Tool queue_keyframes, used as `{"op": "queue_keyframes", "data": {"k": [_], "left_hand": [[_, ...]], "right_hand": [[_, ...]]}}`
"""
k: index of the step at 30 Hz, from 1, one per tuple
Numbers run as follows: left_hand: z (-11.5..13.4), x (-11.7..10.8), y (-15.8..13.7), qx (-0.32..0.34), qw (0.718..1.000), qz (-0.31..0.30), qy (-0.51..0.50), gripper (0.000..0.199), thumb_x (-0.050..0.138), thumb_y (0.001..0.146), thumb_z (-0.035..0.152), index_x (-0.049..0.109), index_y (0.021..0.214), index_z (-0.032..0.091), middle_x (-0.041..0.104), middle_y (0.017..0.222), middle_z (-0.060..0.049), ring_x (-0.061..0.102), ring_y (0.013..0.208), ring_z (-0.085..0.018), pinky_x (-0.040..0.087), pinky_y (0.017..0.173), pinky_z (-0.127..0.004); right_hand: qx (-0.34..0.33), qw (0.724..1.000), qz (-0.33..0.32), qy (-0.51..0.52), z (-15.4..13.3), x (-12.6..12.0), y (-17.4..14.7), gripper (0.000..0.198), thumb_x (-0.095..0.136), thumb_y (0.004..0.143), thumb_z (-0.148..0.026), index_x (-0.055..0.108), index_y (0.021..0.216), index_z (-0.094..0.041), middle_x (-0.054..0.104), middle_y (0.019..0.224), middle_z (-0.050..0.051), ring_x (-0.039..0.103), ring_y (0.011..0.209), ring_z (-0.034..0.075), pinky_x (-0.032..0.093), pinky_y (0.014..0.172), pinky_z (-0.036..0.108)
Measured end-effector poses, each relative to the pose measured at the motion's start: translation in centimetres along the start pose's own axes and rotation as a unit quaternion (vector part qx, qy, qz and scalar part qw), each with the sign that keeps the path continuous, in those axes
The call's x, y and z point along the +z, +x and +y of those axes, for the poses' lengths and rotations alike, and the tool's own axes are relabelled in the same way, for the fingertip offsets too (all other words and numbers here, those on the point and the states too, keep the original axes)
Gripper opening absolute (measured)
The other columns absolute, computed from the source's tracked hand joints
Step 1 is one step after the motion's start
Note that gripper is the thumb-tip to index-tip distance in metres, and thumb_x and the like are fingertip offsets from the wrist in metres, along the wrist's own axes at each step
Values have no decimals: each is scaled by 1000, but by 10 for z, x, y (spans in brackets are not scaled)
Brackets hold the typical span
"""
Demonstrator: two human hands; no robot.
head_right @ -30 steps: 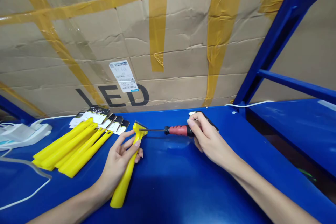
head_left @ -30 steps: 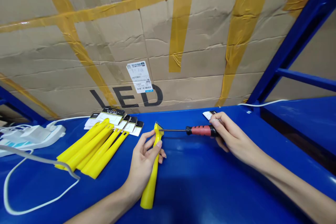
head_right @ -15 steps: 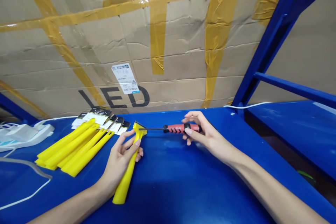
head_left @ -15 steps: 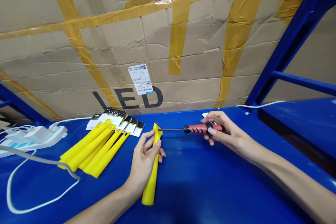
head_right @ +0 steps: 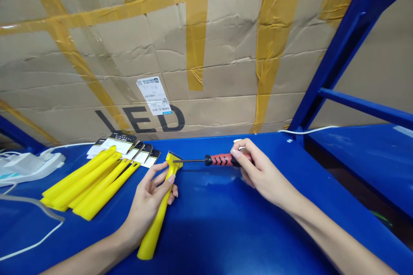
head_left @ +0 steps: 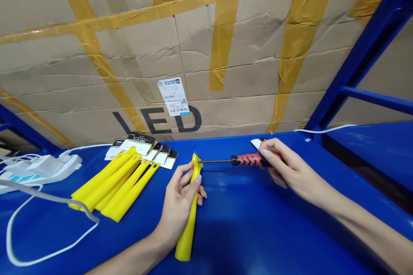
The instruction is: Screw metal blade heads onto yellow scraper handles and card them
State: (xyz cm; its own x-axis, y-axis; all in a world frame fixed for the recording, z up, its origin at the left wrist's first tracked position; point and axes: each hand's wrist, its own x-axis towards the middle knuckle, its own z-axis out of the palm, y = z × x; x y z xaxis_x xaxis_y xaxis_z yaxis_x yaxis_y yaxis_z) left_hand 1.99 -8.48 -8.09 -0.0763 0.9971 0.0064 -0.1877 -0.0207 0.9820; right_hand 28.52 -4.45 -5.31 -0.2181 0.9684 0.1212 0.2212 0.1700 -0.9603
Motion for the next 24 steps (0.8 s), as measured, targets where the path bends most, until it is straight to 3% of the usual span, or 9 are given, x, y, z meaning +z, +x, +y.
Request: {"op": "queue_keyframes", "data": {"k": [1,3,6,9,12,14,17,20,24], "left_hand": [[0,0,0,1,1000,1,0,52,80,78,40,49,114,17,72,85,-5,59,51,-9,45,46,-21],[0,-1,0,5,1000,3,-1,52,80,78,39,49,114,17,71,82,-4,60,51,-10,45,46,-21],[0,-1,-1,7,1000,6,-4,52,81,77,38,50,114,18,71,80,-3,61,52,-11,46,46,-22],[-1,0,-2,4,1000,4,-3,51,81,77,39,51,112,18,71,83,-4,62,53,-11,46,46,-22],[-1,2,-2,5,1000,0,-3,49,81,77,39,52,111,18,72,84,-5,61,53,-11,45,45,-21],[-2,2,-2,7,1000,0,-4,49,81,77,39,52,110,18,71,84,-4,61,52,-11,45,45,-21],[-1,1,-1,10,1000,6,-2,50,82,76,39,52,110,18,71,81,-3,61,52,-11,45,45,-21],[-1,1,-1,14,1000,9,4,49,81,76,40,52,110,19,70,79,-2,61,52,-11,45,45,-21],[-2,2,-4,15,1000,7,12,48,80,77,40,53,110,18,70,79,-2,60,52,-11,45,45,-21]], "right_hand": [[11,1000,11,-9,0,1,0,36,46,97,-61,46,99,-26,44,59,-9,35,41,7,30,42,23],[11,1000,-5,-2,1,1,0,34,47,97,-60,47,104,-26,55,68,-5,48,48,10,40,49,25],[-32,998,-53,33,1,-3,0,35,58,95,-52,46,117,-27,64,84,0,62,68,15,51,67,32],[-47,998,-26,13,0,-2,1,31,56,96,-52,47,110,-26,54,67,-5,51,52,11,44,54,27],[-10,999,22,-33,0,1,0,34,46,98,-59,48,104,-25,43,56,-9,37,41,9,31,42,24],[-9,999,25,-36,0,0,0,35,45,99,-59,49,109,-25,50,61,-7,46,45,10,39,47,26],[-51,998,-26,4,-1,-3,-1,37,55,95,-54,48,119,-26,64,86,1,63,68,15,52,68,32],[-63,997,-41,4,-3,-4,-2,32,60,94,-50,50,114,-26,58,78,-2,56,63,13,49,61,29],[-46,999,-13,-12,-6,-1,-2,33,54,96,-54,49,108,-25,43,60,-8,40,49,9,34,45,23]]}}
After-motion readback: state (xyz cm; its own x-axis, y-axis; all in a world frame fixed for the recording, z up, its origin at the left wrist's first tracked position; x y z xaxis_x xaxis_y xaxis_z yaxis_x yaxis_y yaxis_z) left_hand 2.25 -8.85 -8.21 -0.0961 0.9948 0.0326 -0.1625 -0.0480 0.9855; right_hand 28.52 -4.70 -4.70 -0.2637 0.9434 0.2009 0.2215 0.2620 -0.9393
